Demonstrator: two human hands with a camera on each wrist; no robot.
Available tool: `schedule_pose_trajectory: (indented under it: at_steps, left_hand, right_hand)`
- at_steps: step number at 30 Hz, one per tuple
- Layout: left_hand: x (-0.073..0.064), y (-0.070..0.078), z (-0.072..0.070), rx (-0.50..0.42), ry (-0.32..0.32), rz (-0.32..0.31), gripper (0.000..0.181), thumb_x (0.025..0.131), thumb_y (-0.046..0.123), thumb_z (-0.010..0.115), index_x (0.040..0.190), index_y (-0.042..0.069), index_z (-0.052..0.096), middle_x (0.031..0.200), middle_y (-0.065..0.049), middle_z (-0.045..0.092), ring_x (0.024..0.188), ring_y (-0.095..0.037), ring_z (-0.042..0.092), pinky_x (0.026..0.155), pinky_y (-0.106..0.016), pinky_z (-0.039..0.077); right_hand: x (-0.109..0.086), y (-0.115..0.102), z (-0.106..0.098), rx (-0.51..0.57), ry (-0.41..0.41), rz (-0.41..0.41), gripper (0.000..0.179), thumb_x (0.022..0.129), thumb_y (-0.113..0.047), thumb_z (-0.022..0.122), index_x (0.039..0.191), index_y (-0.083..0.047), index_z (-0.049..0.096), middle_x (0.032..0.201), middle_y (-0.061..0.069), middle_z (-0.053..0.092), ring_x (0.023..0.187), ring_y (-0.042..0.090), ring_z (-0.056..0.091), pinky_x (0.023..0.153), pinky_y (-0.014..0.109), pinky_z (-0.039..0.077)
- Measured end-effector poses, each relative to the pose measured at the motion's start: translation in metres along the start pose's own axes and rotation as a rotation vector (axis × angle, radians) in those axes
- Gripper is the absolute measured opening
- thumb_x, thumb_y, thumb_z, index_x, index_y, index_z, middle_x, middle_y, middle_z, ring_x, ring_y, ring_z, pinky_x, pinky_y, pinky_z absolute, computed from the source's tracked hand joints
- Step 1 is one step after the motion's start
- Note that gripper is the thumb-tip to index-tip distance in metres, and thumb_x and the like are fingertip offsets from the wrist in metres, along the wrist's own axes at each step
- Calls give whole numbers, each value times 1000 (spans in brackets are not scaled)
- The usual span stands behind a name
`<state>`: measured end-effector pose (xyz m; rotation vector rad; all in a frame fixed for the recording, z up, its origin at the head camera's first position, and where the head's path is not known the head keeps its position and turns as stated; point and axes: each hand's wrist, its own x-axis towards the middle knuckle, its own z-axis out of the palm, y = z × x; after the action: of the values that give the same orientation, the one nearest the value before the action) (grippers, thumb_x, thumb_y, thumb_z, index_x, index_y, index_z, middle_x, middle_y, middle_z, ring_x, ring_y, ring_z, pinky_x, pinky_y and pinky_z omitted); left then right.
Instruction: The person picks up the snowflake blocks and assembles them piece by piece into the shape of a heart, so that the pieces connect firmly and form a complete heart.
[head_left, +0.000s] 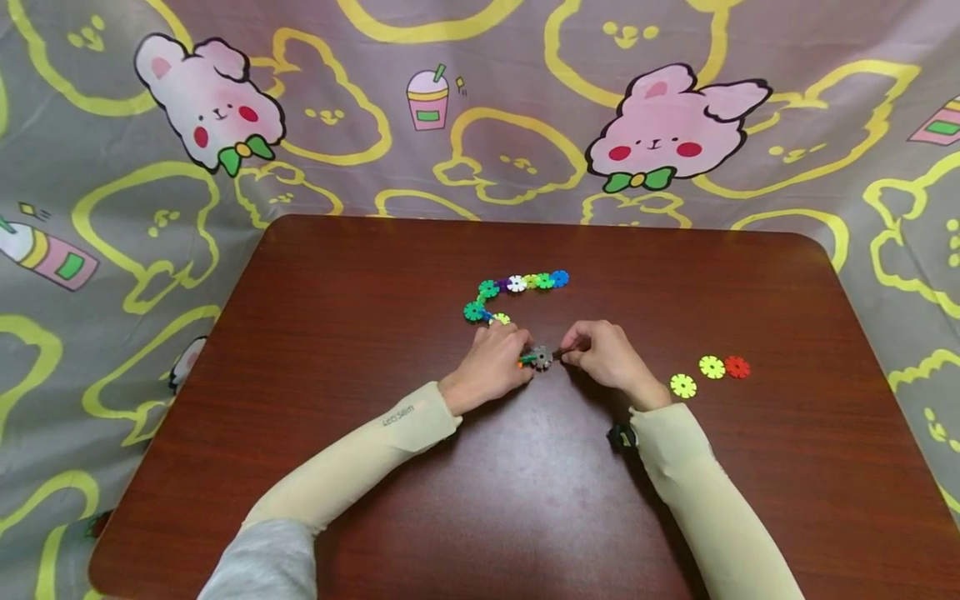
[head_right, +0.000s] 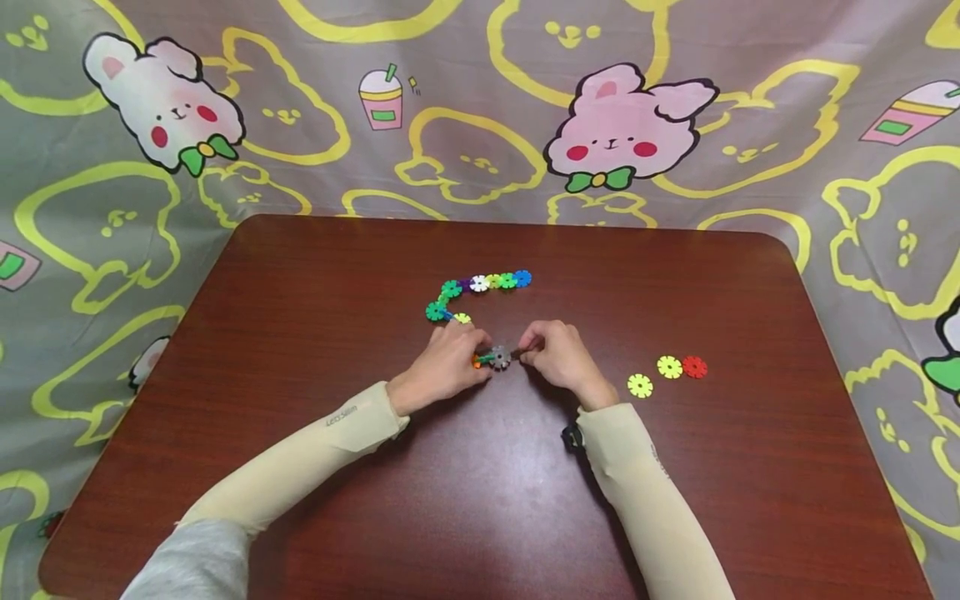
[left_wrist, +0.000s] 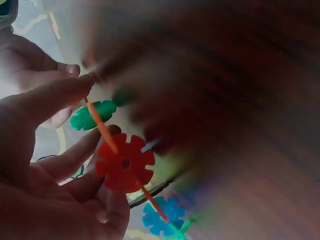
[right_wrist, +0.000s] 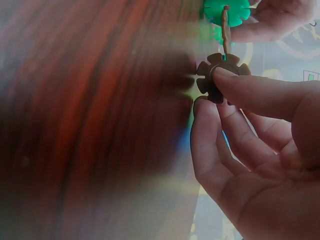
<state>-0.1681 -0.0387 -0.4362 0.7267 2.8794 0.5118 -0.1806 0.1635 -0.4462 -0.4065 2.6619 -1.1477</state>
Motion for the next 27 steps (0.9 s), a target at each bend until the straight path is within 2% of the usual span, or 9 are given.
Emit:
schedule_pose_trajectory:
  at_steps: [3, 6, 14, 20, 27]
  left_hand:
    - [2, -1, 3, 32, 3, 7, 14, 79, 21, 74, 88, 12, 67, 84, -1, 65, 90, -23, 59, 76, -40, 40]
    - [2, -1, 4, 30, 4, 9, 9, 80, 17, 73, 84, 11, 67, 83, -2, 66, 89, -22, 61, 75, -40, 38]
    - [3, -2, 4, 11, 7, -5, 9, 81, 15, 73, 89, 10, 70, 87, -3, 68, 91, -22, 62, 78, -40, 38]
    - [2, -2, 4, 7, 5, -9, 10, 82, 15, 72, 90, 11, 71, 88, -2, 69, 90, -21, 62, 77, -39, 37]
    - [2, -3, 3, -16, 3, -3, 15, 83, 15, 71, 98, 12, 73, 92, -2, 70, 94, -21, 62, 79, -39, 37]
  right_hand:
    - [0, -1, 0, -10, 3, -17, 6, 81, -1, 71, 84, -6, 70, 80, 6, 72, 74, 15, 65, 72, 30, 49]
    - [0, -2, 0, -33, 8, -40, 8, 81, -2, 71, 82, -9, 70, 80, 4, 72, 75, 14, 65, 73, 31, 49]
    - [0, -2, 1, -65, 9, -86, 8, 81, -2, 72, 82, -9, 70, 79, 4, 72, 75, 15, 65, 72, 31, 50]
    - [0, -2, 1, -49, -13, -120, 8, 82, 0, 71, 84, -8, 71, 81, 5, 72, 77, 17, 66, 73, 33, 51]
    - [-1, -2, 3, -44, -20, -127, 6, 84, -3, 71, 87, -8, 72, 84, 3, 72, 81, 17, 65, 75, 34, 52]
